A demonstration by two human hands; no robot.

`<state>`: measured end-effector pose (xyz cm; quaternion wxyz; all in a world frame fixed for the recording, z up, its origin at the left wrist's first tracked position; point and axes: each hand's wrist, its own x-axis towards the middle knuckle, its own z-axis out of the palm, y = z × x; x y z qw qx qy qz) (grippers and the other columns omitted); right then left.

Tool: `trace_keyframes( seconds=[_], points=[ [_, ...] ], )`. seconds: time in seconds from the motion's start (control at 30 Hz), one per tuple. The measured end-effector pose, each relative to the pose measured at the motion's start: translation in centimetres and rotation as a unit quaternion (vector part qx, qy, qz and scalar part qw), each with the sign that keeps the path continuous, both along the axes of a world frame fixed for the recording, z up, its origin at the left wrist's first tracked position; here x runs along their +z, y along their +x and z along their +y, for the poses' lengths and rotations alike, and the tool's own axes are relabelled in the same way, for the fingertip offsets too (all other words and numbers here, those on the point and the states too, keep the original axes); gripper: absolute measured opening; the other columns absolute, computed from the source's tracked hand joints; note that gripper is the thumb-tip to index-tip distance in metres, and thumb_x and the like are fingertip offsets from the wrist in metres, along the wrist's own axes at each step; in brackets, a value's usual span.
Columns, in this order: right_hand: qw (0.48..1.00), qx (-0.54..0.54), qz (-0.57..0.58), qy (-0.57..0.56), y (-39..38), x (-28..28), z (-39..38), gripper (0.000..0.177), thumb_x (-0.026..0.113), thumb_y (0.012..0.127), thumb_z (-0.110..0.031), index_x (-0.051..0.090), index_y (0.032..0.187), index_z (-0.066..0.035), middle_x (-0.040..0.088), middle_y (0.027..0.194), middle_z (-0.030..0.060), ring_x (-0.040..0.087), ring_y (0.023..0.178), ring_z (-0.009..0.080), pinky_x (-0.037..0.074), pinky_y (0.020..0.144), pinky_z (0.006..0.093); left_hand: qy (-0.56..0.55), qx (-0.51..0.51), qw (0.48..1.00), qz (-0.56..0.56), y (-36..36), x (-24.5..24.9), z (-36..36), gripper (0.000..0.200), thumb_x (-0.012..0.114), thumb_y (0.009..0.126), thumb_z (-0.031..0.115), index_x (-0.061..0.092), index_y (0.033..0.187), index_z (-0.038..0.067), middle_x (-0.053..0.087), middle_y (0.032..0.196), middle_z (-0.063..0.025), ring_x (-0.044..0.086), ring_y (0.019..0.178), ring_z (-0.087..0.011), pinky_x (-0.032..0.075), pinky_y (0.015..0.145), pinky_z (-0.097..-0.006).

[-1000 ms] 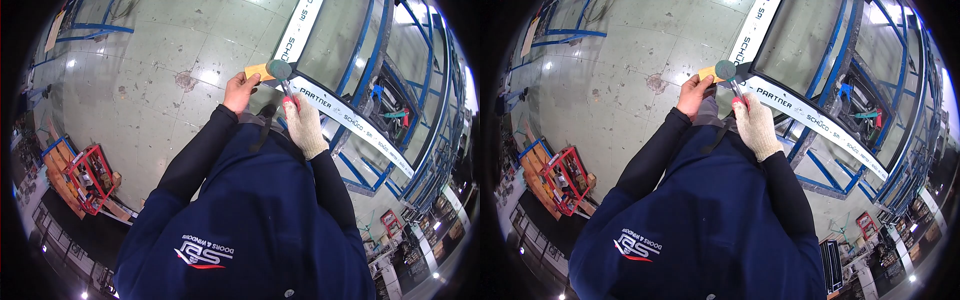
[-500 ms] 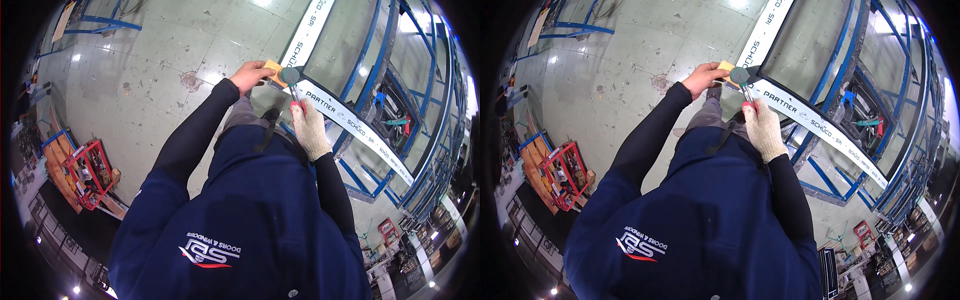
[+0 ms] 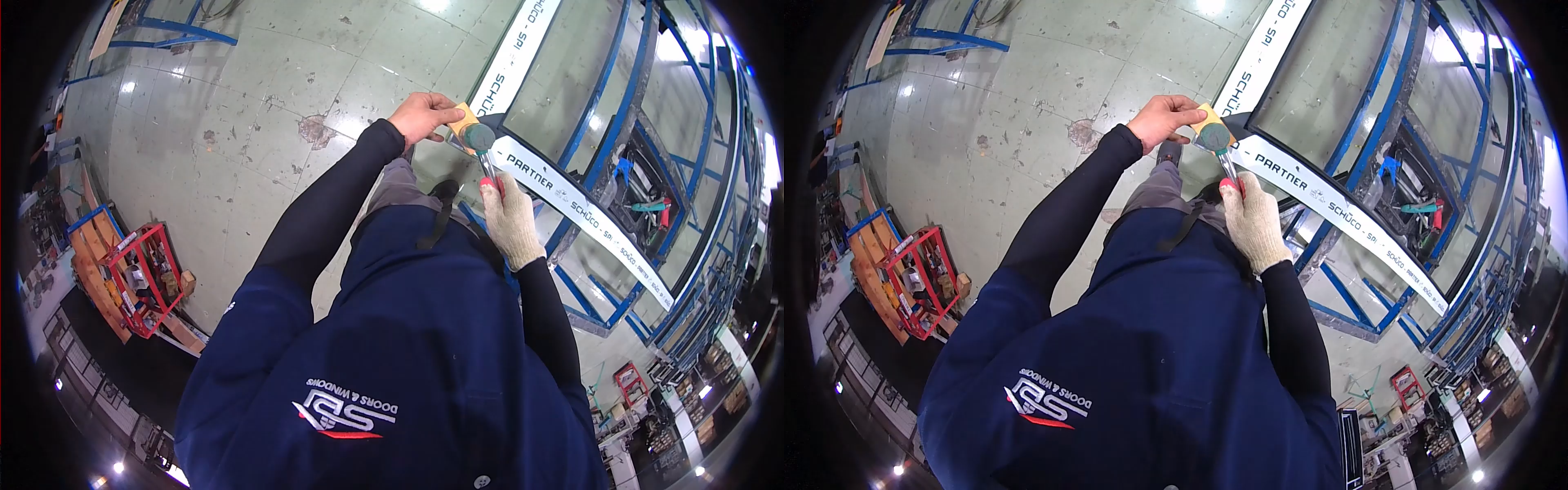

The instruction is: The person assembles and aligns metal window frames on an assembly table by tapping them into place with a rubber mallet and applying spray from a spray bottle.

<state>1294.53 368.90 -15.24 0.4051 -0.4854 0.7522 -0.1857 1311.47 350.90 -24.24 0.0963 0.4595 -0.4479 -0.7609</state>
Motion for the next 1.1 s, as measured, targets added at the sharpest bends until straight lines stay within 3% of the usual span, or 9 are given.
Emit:
trace_keyframes(
  seconds=[0.13,0.3,0.43,0.63,0.77,0.83,0.87,0.97,1.1],
  points=[
    [0.994,-0.089,-0.061,0.028,1.2,3.6,-0.6,0.025,0.056,0.101,-0.023,0.057,0.104,0.002,0.065,0.073,0.0238,0.068,0.068,0.0398,0.051,0.063,0.0436,0.011,-0.005,1.000,0.008,0.1,0.2,-0.5,0.040,0.073,0.093,0.030,0.067,0.119,0.001,0.068,0.110,-0.0075,0.065,0.101,-0.0151,0.061,0.076,-0.0325],
    [0.996,0.044,0.080,0.008,0.5,-1.0,0.2,0.025,0.056,0.101,-0.025,0.058,0.105,0.000,0.065,0.074,0.0262,0.066,0.072,0.0457,0.050,0.064,0.0464,-0.001,0.002,1.000,-0.002,-0.1,-0.1,-0.3,0.039,0.075,0.091,0.030,0.069,0.116,0.001,0.069,0.104,-0.0056,0.065,0.092,-0.0133,0.059,0.069,-0.0312],
    [0.988,-0.112,-0.085,0.068,-0.1,2.0,-0.3,0.032,0.061,0.100,-0.030,0.060,0.106,0.001,0.065,0.073,0.0122,0.062,0.065,0.0174,0.050,0.063,0.0339,-0.112,0.007,0.994,0.006,0.3,-1.3,0.1,0.035,0.074,0.091,0.033,0.073,0.107,0.001,0.070,0.092,-0.0025,0.061,0.086,-0.0091,0.050,0.074,-0.0251],
    [0.963,-0.211,-0.145,-0.082,-1.3,2.1,0.8,0.032,0.077,0.090,-0.020,0.053,0.103,-0.003,0.059,0.076,0.0011,0.049,0.059,0.0082,0.045,0.057,0.0261,-0.022,0.056,0.984,0.165,-1.1,3.0,8.0,0.028,0.072,0.095,0.028,0.071,0.107,0.003,0.069,0.089,0.0013,0.058,0.077,-0.0052,0.047,0.069,-0.0230],
    [0.930,-0.310,-0.192,-0.047,-3.7,2.4,1.4,0.031,0.076,0.088,-0.011,0.047,0.098,-0.008,0.055,0.077,0.0002,0.049,0.053,0.0045,0.037,0.042,0.0206,-0.020,0.164,0.983,0.077,-1.8,0.0,11.7,0.029,0.072,0.096,0.026,0.066,0.107,0.001,0.068,0.092,-0.0022,0.062,0.083,-0.0082,0.050,0.072,-0.0239],
    [0.909,-0.356,-0.206,-0.061,-5.5,2.1,2.3,0.027,0.073,0.089,-0.010,0.048,0.097,-0.008,0.059,0.078,0.0030,0.050,0.050,0.0067,0.038,0.041,0.0211,-0.129,0.172,0.969,-0.118,-0.6,-4.0,10.4,0.044,0.075,0.093,0.029,0.060,0.119,-0.003,0.068,0.098,-0.0066,0.063,0.091,-0.0103,0.051,0.080,-0.0250],
    [0.902,-0.364,-0.221,-0.068,-6.9,1.3,2.8,0.026,0.073,0.089,-0.010,0.049,0.097,-0.008,0.059,0.077,0.0027,0.050,0.049,0.0072,0.038,0.041,0.0215,-0.123,0.275,0.951,-0.062,-0.9,-4.6,9.8,0.067,0.078,0.089,0.030,0.048,0.136,-0.007,0.067,0.107,-0.0112,0.063,0.102,-0.0134,0.051,0.090,-0.0269],
    [0.876,-0.390,-0.268,-0.091,-11.3,-1.5,3.4,0.021,0.071,0.092,-0.014,0.051,0.096,-0.009,0.057,0.073,0.0005,0.045,0.045,0.0073,0.038,0.040,0.0245,0.006,0.162,0.987,0.018,0.0,-4.4,7.1,0.081,0.079,0.088,0.027,0.036,0.147,-0.007,0.065,0.115,-0.0126,0.062,0.110,-0.0162,0.050,0.096,-0.0289],
    [0.828,-0.458,-0.309,-0.097,-14.2,-3.9,4.1,0.018,0.071,0.094,-0.017,0.053,0.095,-0.012,0.056,0.073,-0.0014,0.042,0.044,0.0062,0.038,0.041,0.0240,0.075,0.124,0.986,0.078,0.2,-4.2,6.3,0.073,0.077,0.090,0.023,0.040,0.145,-0.007,0.066,0.114,-0.0110,0.065,0.102,-0.0160,0.053,0.090,-0.0287]
  ],
)
